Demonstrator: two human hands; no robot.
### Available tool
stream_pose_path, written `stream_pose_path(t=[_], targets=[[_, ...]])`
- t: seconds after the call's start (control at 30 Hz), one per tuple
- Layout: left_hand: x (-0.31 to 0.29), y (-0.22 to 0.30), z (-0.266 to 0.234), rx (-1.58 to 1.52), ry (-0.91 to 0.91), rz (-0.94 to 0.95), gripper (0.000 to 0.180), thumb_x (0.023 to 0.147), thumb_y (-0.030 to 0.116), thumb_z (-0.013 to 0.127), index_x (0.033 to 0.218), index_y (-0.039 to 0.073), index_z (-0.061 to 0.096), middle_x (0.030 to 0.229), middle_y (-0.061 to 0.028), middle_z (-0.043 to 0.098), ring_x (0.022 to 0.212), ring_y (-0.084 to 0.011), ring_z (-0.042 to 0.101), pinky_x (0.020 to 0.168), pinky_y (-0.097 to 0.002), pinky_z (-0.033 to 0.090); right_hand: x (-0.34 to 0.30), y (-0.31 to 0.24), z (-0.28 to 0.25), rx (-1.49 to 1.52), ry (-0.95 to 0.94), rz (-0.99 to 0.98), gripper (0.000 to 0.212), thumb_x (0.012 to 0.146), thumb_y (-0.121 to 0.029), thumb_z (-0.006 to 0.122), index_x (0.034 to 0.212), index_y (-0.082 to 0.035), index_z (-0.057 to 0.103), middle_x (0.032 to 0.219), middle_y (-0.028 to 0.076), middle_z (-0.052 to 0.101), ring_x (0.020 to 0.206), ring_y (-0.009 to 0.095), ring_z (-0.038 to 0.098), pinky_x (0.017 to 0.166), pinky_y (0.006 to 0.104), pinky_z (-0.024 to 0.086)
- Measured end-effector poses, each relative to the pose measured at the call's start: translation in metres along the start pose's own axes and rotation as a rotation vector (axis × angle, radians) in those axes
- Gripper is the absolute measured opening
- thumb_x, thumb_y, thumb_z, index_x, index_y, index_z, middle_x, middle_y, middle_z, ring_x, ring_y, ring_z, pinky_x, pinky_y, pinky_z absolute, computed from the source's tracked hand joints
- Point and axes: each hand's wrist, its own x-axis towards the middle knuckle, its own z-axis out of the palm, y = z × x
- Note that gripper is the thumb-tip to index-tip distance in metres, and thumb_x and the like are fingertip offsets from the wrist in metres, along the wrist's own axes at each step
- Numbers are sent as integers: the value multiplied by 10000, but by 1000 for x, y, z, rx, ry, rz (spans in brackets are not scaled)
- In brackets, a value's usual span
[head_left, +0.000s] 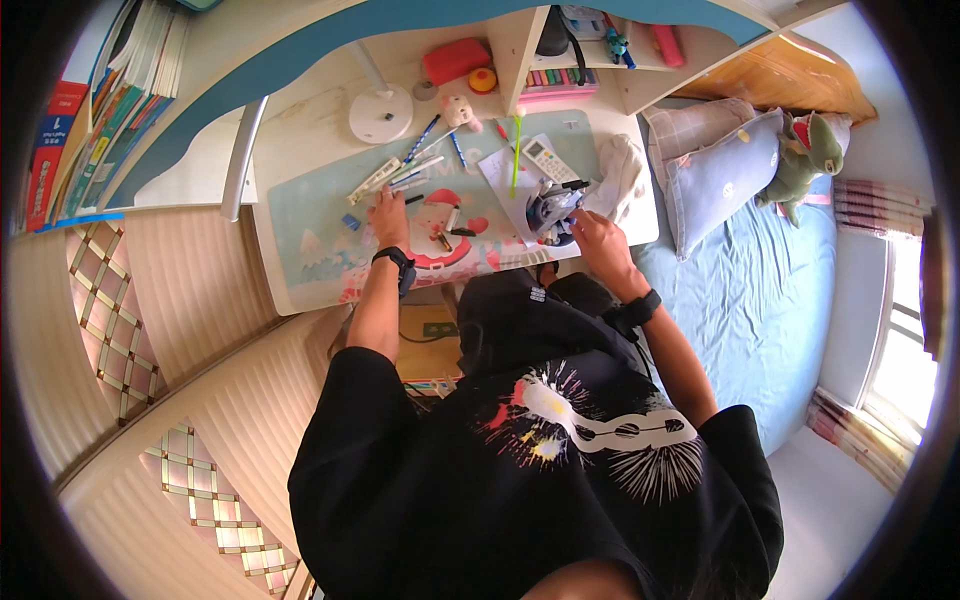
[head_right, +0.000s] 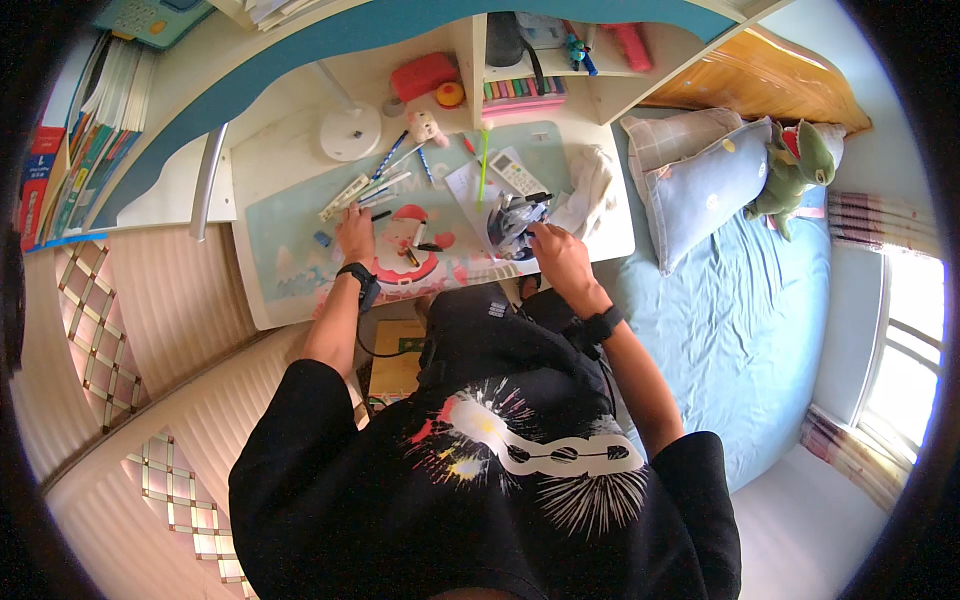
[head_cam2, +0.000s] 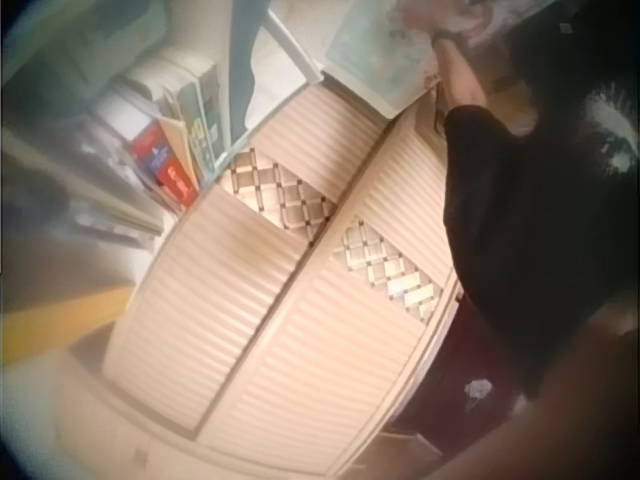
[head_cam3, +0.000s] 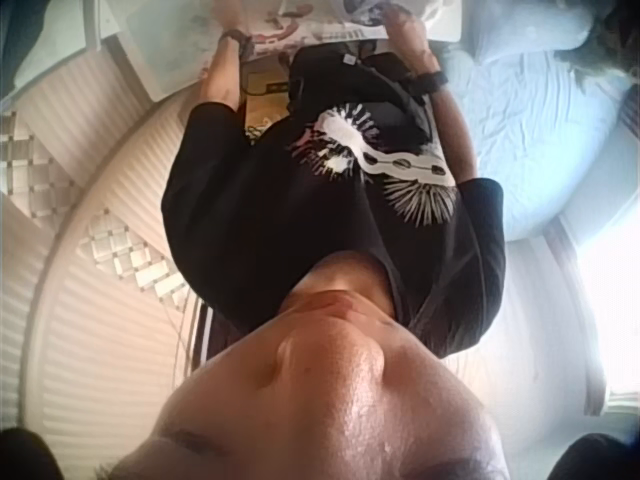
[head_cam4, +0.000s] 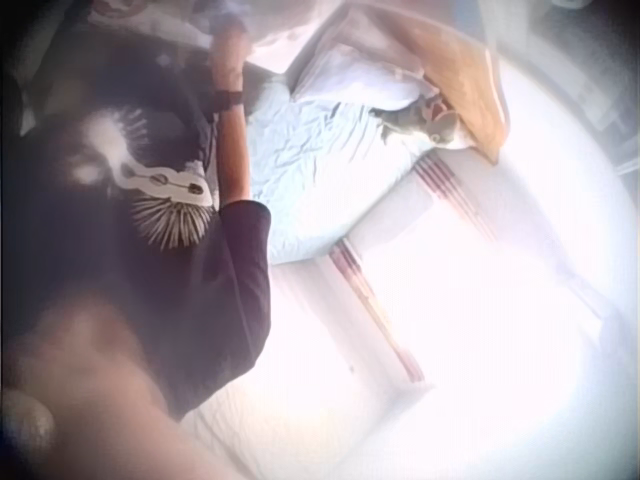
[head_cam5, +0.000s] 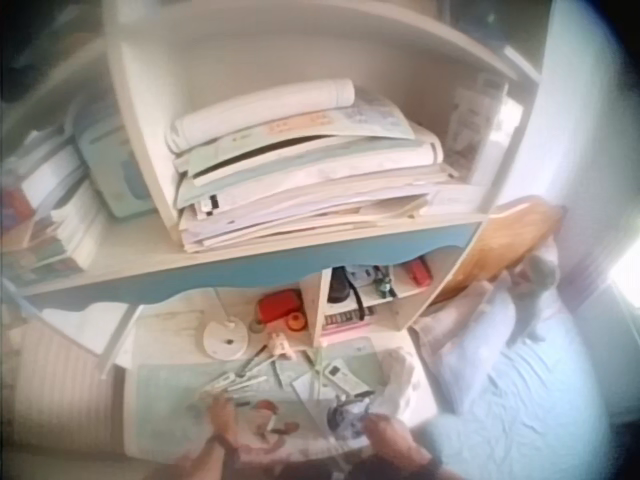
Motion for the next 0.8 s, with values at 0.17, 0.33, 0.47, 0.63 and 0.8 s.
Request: stream_pose_path(t=[0.17, 0.33, 0.47, 0.63, 0.8], targets=[[10, 10, -34, -820, 39, -94, 193, 855, 48, 606, 1040, 95, 581, 957, -67, 632, 771, -229, 583, 709, -335, 487, 8, -21, -18, 99, 157, -102, 105, 844, -74, 583, 940, -44, 613, 797, 140, 623, 738, 342, 613, 627, 407, 497], [9, 72, -150, -2207, -513, -363, 372, 924, 73, 558, 1279, 101, 451, 939, -100, 622, 722, -98, 560, 687, -254, 510, 11, -38, -39, 175, 220, -171, 88, 830, -56, 600, 913, -30, 617, 776, 130, 624, 704, 324, 614, 605, 389, 490], [2, 94, -174, -2260, -558, -227, 537, 913, 74, 571, 1379, 136, 311, 962, -115, 618, 736, -111, 566, 706, -275, 511, 20, -67, -47, 295, 146, -287, 200, 800, -66, 647, 994, -35, 609, 778, 117, 610, 695, 302, 611, 611, 373, 492], [-6, 120, -178, -2331, -570, -228, 404, 913, 92, 574, 1252, 124, 354, 1001, -128, 620, 756, -126, 588, 726, -291, 517, 17, -82, -52, 392, 74, -313, 320, 771, -81, 694, 1072, -43, 593, 790, 92, 581, 707, 264, 617, 608, 352, 488], [-17, 135, -158, -2177, -668, -275, 230, 931, 177, 566, 1120, 107, 455, 981, -119, 641, 802, -150, 636, 723, -283, 511, 13, -60, -47, 416, 289, -303, 216, 807, 3, 645, 1020, -20, 620, 837, 112, 620, 697, 246, 613, 634, 323, 494]])
